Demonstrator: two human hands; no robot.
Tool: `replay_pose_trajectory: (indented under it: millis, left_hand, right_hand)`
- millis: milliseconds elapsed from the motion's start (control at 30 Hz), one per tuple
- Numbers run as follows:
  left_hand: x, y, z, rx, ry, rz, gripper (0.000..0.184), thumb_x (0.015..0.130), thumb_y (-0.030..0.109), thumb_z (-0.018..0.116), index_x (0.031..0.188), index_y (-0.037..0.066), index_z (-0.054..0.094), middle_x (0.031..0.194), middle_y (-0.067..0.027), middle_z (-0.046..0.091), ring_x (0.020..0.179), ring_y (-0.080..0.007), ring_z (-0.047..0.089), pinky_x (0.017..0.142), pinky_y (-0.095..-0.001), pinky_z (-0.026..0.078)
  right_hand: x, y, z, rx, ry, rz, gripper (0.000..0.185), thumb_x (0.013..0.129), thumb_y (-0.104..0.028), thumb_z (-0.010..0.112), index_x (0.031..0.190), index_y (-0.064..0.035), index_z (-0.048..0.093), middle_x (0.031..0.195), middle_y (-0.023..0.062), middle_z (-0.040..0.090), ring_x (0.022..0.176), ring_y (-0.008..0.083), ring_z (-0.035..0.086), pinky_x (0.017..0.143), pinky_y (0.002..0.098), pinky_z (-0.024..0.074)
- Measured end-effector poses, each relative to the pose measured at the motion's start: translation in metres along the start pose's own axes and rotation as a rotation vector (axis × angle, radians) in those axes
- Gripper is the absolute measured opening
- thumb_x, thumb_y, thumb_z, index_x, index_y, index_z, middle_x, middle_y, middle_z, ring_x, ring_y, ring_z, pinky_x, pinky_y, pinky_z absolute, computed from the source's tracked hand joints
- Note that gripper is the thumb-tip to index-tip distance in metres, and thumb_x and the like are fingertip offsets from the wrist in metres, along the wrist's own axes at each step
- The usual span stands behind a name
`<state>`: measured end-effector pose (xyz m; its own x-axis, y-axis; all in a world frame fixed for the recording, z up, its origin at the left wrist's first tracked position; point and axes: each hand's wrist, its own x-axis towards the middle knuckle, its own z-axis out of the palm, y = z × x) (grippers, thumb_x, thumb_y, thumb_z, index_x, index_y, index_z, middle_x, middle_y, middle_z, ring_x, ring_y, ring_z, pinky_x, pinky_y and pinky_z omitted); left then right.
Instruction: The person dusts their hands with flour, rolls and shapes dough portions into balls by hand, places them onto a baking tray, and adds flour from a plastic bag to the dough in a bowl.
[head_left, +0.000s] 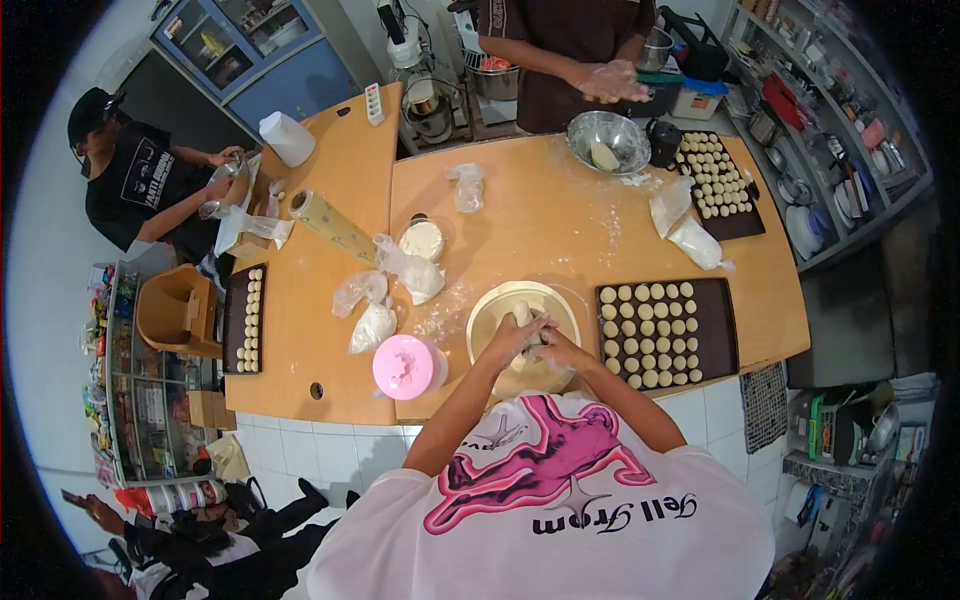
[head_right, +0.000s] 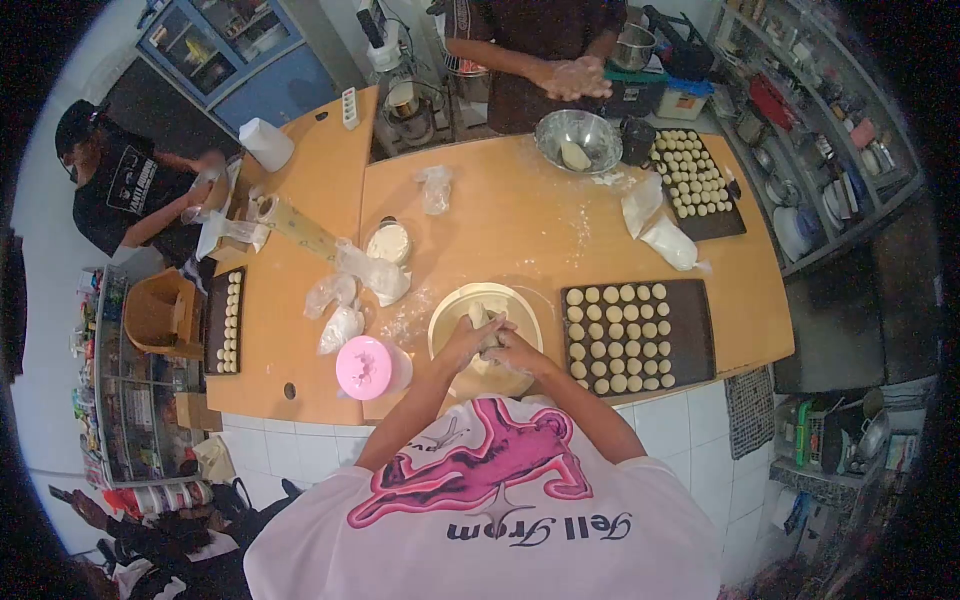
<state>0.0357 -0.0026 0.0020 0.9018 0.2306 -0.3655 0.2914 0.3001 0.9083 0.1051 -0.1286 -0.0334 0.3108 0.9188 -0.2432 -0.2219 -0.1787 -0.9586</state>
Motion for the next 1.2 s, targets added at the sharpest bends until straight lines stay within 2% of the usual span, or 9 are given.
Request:
replay_pose_trajectory:
  millis: [100,200,300,500,700,800,900,1000,1200]
  left_hand:
    - [0.001,0.002,-0.003,-0.066,-0.023,-0.072,0.037,0.091,0.031,0.057,0.100,-0.005,0.056,0.094,-0.0147,0.065,0.081,-0.0187,0.063,0.066,-0.0308,0.053]
    - [0.000,0.008,-0.001,-0.108,-0.031,-0.045,0.037,0.089,0.033,0.058,0.097,-0.003,0.062,0.089,-0.0113,0.067,0.078,-0.0167,0.063,0.068,-0.0296,0.052]
    - [-0.001,0.012,0.006,-0.135,0.079,0.021,0.034,0.089,0.033,0.059,0.085,-0.001,0.062,0.089,-0.0130,0.066,0.077,-0.0167,0.063,0.066,-0.0300,0.053]
    - [0.005,0.002,0.009,-0.131,0.265,-0.044,0.033,0.082,0.029,0.068,0.064,0.007,0.052,0.062,-0.0051,0.058,0.052,-0.0121,0.054,0.043,-0.0285,0.043]
    - [0.010,-0.010,0.012,-0.130,0.364,0.060,0.033,0.080,0.028,0.070,0.060,0.008,0.052,0.054,-0.0022,0.052,0.042,-0.0113,0.047,0.036,-0.0265,0.035]
    - [0.008,-0.002,0.017,-0.144,0.403,0.009,0.037,0.082,0.032,0.068,0.058,0.008,0.052,0.053,-0.0022,0.052,0.042,-0.0110,0.047,0.036,-0.0268,0.035]
    - [-0.001,0.012,0.023,-0.115,0.358,0.064,0.042,0.084,0.036,0.065,0.057,0.007,0.052,0.054,-0.0024,0.053,0.042,-0.0102,0.047,0.035,-0.0259,0.035]
    - [-0.005,0.015,0.018,-0.002,0.367,0.080,0.046,0.085,0.041,0.063,0.057,0.007,0.052,0.053,-0.0024,0.053,0.040,-0.0094,0.046,0.033,-0.0251,0.034]
    - [-0.001,0.008,0.019,-0.133,0.451,0.072,0.038,0.080,0.029,0.071,0.055,0.008,0.050,0.047,-0.0010,0.048,0.039,-0.0092,0.045,0.033,-0.0251,0.034]
  right_hand:
    - [-0.004,-0.002,0.009,0.031,0.120,-0.182,0.039,0.080,-0.011,0.058,0.116,0.0020,0.052,0.106,0.0087,0.056,0.093,0.0169,0.055,0.076,0.0296,0.0472]
    - [0.007,0.015,-0.008,-0.021,-0.045,0.102,0.035,0.079,-0.011,0.059,0.112,0.0016,0.056,0.106,0.0084,0.056,0.092,0.0165,0.055,0.075,0.0291,0.0469]
    - [0.005,0.009,-0.008,-0.019,0.054,0.137,0.034,0.079,-0.011,0.059,0.111,0.0017,0.057,0.103,0.0077,0.057,0.090,0.0158,0.056,0.074,0.0287,0.0469]
    - [0.011,0.018,-0.007,0.102,0.018,0.087,0.036,0.080,-0.011,0.059,0.114,0.0012,0.055,0.098,0.0064,0.059,0.084,0.0124,0.056,0.071,0.0261,0.0464]
    - [0.015,0.027,-0.012,-0.020,-0.058,0.214,0.041,0.081,-0.012,0.058,0.120,-0.0010,0.049,0.090,0.0027,0.059,0.077,0.0110,0.054,0.067,0.0241,0.0444]
    - [0.014,0.026,-0.007,0.034,0.033,0.162,0.026,0.077,-0.015,0.061,0.100,-0.0026,0.060,0.075,0.0008,0.055,0.064,0.0106,0.048,0.058,0.0247,0.0394]
    - [0.008,0.014,-0.010,0.081,-0.016,0.178,0.028,0.079,-0.015,0.058,0.104,-0.0017,0.057,0.087,0.0024,0.058,0.077,0.0119,0.052,0.068,0.0246,0.0419]
    - [0.012,0.026,-0.009,0.078,-0.063,0.086,0.022,0.078,-0.017,0.059,0.094,-0.0031,0.060,0.077,0.0013,0.056,0.069,0.0110,0.050,0.062,0.0246,0.0401]
    - [0.009,0.018,-0.008,0.079,-0.097,0.139,0.023,0.078,-0.019,0.058,0.095,-0.0028,0.060,0.081,0.0018,0.058,0.073,0.0111,0.053,0.066,0.0255,0.0420]
